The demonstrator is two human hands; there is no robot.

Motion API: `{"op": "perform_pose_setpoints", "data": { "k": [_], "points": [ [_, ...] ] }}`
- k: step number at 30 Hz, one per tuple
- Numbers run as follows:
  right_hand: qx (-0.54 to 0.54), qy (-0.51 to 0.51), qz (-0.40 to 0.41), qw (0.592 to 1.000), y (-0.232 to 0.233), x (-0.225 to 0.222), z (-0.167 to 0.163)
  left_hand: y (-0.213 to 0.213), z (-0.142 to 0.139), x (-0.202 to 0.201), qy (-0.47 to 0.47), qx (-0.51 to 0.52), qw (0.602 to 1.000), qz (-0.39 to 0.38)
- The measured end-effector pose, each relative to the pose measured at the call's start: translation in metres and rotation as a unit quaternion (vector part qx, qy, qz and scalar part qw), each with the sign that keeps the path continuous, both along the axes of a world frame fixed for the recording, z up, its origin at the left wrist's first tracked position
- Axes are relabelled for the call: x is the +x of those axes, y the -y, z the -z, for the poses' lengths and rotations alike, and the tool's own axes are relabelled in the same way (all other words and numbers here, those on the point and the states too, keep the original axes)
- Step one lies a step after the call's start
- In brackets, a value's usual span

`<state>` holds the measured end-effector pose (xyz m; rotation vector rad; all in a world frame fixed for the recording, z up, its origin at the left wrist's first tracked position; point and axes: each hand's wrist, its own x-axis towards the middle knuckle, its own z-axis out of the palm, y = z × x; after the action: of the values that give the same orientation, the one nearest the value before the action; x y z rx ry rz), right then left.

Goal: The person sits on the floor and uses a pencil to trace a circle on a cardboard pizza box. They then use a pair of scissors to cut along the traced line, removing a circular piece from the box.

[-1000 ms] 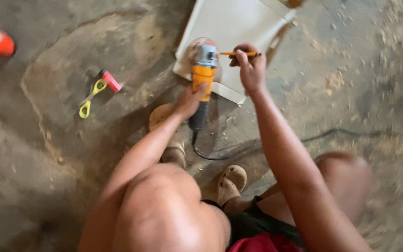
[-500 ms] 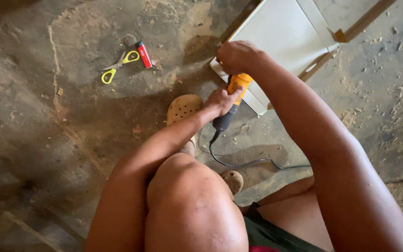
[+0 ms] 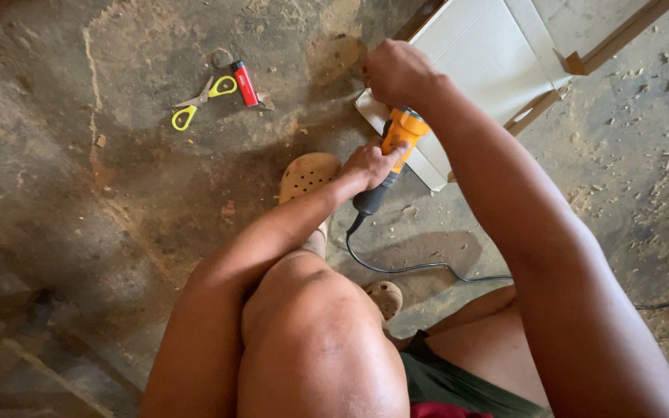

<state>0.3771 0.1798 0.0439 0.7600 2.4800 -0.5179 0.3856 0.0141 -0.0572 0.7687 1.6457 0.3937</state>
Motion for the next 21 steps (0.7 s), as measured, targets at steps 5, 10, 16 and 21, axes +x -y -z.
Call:
{"op": "perform_pose_setpoints", "data": {
  "k": [5, 10, 16, 21],
  "points": [
    [-0.046, 0.003, -0.035, 0.998, 0.006, 0.008, -0.007, -0.002, -0.004, 0.000, 0.002, 0.004, 1.000, 0.001],
    [-0.039, 0.028, -0.006, 0.999, 0.005, 0.009, -0.005, 0.000, -0.003, 0.000, 0.016, 0.018, 1.000, -0.009],
    [0.019, -0.376, 0.153, 0.914, -0.015, 0.071, -0.016, -0.002, 0.004, -0.001, -0.006, 0.033, 0.999, -0.002],
    [-0.035, -0.491, 0.506, 0.708, 0.043, 0.173, 0.005, -0.001, 0.006, -0.003, 0.020, 0.044, 0.999, 0.011]
  ]
}}
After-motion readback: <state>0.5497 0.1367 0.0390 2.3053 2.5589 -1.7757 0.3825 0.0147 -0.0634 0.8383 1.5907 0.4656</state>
